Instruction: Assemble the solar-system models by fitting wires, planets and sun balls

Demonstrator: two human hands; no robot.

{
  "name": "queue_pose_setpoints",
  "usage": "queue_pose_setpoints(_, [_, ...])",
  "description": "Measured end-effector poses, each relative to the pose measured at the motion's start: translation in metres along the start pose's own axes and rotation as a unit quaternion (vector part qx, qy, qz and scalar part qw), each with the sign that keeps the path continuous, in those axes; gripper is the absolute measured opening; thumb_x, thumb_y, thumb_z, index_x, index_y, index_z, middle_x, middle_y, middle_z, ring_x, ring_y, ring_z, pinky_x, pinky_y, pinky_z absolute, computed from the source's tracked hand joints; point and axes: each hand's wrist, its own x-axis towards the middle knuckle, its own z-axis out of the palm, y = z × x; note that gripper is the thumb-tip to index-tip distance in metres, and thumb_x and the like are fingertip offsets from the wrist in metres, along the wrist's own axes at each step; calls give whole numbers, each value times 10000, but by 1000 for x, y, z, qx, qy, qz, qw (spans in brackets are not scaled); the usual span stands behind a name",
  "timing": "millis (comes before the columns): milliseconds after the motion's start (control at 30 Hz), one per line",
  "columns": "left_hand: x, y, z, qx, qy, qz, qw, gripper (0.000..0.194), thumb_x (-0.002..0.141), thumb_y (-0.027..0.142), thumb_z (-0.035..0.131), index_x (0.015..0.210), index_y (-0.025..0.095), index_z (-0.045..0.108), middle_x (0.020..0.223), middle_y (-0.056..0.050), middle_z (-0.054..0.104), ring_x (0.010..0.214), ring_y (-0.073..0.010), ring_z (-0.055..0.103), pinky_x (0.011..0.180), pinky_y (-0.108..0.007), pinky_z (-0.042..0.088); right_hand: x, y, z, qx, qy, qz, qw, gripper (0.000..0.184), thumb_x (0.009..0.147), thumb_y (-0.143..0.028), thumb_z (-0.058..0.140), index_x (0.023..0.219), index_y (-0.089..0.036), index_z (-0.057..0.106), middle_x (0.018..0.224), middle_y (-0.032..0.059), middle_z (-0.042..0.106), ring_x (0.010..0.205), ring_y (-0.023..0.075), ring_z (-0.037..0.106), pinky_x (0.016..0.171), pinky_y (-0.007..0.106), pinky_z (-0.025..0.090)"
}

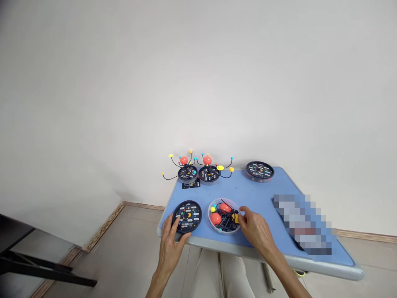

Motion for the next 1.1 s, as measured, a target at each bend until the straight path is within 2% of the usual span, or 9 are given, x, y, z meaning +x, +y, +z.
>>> queue_pose_setpoints(267, [-6, -6, -1, 8, -3, 6, 1000, 520, 915, 356, 603, 1410, 255, 483, 1533, -141, 405, 1433, -341, 342, 1105, -591, 387, 4, -5, 3, -9, -7, -4, 1000, 374, 901, -299, 369, 1093, -179, 667, 689, 45, 750, 633, 241, 680, 576, 315, 398])
queue_pose_setpoints(633, [-7, -3, -4, -1, -13, -5, 1000, 564, 860, 322, 672, 1397, 262, 511, 1527, -139, 425, 1437, -362, 334, 1104, -625, 371, 3, -2, 3, 13, -3, -10, 1000, 365, 876, -370, 370, 1029, -218, 665, 675, 41, 741, 618, 256, 679, 544, 320, 397])
queue_pose_setpoints(767, [-7, -1, -5, -40, 0, -40, 998, 526, 863, 326, 665, 1370, 260, 541, 1521, -134, 432, 1425, -350, 361, 1102, -598, 392, 3, -5, 3, 32, -6, -10, 999, 377, 866, -374, 359, 1022, -208, 660, 657, 42, 733, 609, 256, 671, 564, 328, 412])
queue_pose_setpoints(933, [-5, 9, -15, -97, 52, -99, 989, 476, 920, 387, 591, 1377, 270, 533, 1537, -113, 410, 1409, -306, 400, 1088, -510, 448, 3, -22, 9, 69, -15, -7, 997, 396, 852, -363, 358, 1032, -186, 663, 654, 55, 723, 609, 257, 665, 585, 334, 414])
queue_pose_setpoints(1000, [-4, 17, -21, -101, 69, -85, 989, 476, 923, 400, 589, 1381, 283, 529, 1541, -95, 407, 1409, -298, 403, 1085, -478, 461, 4, -33, 13, 92, -21, -10, 995, 404, 843, -359, 363, 1039, -176, 665, 642, 59, 713, 617, 263, 668, 591, 338, 417])
queue_pose_setpoints(1100, [-5, 34, -29, -84, 78, -20, 993, 514, 927, 387, 594, 1422, 300, 484, 1557, -78, 387, 1421, -300, 385, 1103, -477, 443, 5, -48, 18, 145, -43, -21, 988, 411, 847, -380, 373, 1045, -172, 668, 616, 45, 698, 610, 259, 666, 605, 340, 443])
